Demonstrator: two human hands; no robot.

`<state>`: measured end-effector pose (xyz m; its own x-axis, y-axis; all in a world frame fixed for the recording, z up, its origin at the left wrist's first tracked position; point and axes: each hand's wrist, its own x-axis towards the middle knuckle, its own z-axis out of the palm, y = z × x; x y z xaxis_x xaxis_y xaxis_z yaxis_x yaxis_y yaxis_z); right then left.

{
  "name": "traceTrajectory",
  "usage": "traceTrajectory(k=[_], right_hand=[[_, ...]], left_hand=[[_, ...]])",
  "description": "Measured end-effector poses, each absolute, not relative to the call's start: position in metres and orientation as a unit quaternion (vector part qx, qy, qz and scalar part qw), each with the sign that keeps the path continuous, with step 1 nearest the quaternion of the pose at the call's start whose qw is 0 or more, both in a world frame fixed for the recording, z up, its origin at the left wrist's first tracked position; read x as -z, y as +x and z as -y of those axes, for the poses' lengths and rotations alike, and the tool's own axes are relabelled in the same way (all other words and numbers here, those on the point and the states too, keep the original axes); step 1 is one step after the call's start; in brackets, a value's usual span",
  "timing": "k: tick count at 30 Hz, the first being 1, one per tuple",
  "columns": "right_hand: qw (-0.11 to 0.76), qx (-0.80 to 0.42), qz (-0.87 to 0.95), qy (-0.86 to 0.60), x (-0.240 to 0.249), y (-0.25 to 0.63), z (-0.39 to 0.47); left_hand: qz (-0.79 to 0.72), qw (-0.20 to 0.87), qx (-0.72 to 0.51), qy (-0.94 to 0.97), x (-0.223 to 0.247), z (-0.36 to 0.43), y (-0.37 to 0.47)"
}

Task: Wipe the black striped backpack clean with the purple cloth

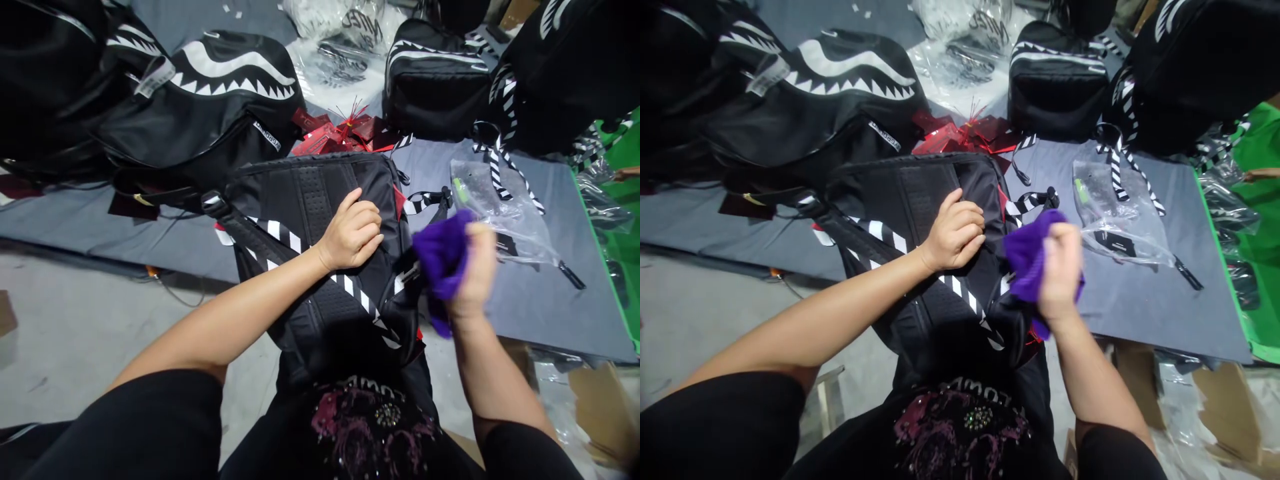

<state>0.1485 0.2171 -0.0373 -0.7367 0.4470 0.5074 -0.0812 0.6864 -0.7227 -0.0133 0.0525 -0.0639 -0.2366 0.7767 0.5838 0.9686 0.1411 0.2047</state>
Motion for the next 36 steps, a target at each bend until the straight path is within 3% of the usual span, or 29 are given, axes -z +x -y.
traceTrajectory(k=[5, 12, 21, 31, 36], right_hand=[[0.257, -0.229, 0.935, 0.083, 0.084, 0.153, -0.181], [0.307, -0.285, 0.908, -0.013, 0.087, 0.16, -0.186], [0.282, -0.329, 0.9, -0.052, 0.097, 0.156, -0.19], [0.32, -0.219, 0.921, -0.033, 0.109, 0.139, -0.201], [0.328, -0.195, 0.923, -0.043, 0.111, 0.136, -0.202]], left_hand=[[0.69, 0.277, 0.33, -0.582, 0.072, -0.056, -0.004], [0.663, 0.318, 0.376, -0.564, 0.075, -0.062, 0.001], [0.672, 0.272, 0.4, -0.562, 0.084, -0.066, -0.003], [0.674, 0.333, 0.323, -0.576, 0.084, -0.071, -0.01], [0.697, 0.309, 0.28, -0.584, 0.084, -0.071, -0.011]])
